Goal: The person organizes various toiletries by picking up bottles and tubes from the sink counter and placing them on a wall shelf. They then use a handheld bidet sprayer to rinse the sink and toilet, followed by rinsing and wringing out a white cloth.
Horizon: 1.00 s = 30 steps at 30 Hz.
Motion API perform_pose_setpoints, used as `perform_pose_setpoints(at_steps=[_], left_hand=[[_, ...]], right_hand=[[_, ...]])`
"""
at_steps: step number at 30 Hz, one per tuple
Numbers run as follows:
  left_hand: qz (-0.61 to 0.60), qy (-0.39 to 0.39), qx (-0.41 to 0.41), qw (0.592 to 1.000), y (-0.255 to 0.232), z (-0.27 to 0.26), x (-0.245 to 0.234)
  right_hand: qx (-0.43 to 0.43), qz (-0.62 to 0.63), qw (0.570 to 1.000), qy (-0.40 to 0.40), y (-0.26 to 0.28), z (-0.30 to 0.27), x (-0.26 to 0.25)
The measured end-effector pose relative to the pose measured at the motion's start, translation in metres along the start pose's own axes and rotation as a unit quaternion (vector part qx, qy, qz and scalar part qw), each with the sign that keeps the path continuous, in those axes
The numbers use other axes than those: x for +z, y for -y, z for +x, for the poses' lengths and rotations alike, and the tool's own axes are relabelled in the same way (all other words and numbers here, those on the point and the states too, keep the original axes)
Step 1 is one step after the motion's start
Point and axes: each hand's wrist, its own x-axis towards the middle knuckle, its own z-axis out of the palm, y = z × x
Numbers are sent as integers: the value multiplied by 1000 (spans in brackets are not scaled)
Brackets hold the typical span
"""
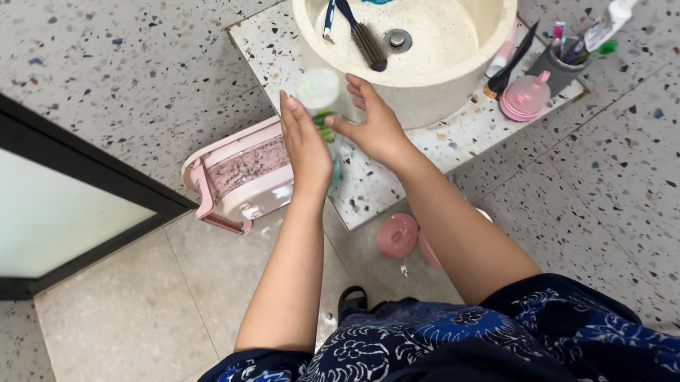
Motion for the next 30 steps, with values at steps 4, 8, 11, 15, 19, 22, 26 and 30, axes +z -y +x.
perform_pose_setpoints(at_steps=[4, 8, 11, 15, 19, 22, 26, 30], left_hand=[[-15, 32, -27, 999, 3, 18, -3], [-3, 83, -78, 993, -16, 20, 0], [10, 86, -34, 996, -27, 22, 2], [4, 108, -5, 994, -39, 19, 14], [-63, 156, 36, 985, -52, 10, 35], [-96, 190, 69, 975, -60, 1, 59], [-126, 262, 104, 951, -70, -26, 94], [-210, 364, 69, 905, -85, -71, 133]], right_hand=[[30, -15, 999, -4, 0, 17, 12], [17, -2, 1000, -13, 4, 21, 10], [0, 11, 1000, -29, 12, 20, -1], [25, -5, 998, -52, 28, 12, -27], [20, 7, 996, -92, 36, -7, -56], [33, 31, 988, -145, 37, -29, -77], [32, 51, 972, -225, 39, -71, -112], [34, -12, 951, -308, 43, -134, -148]])
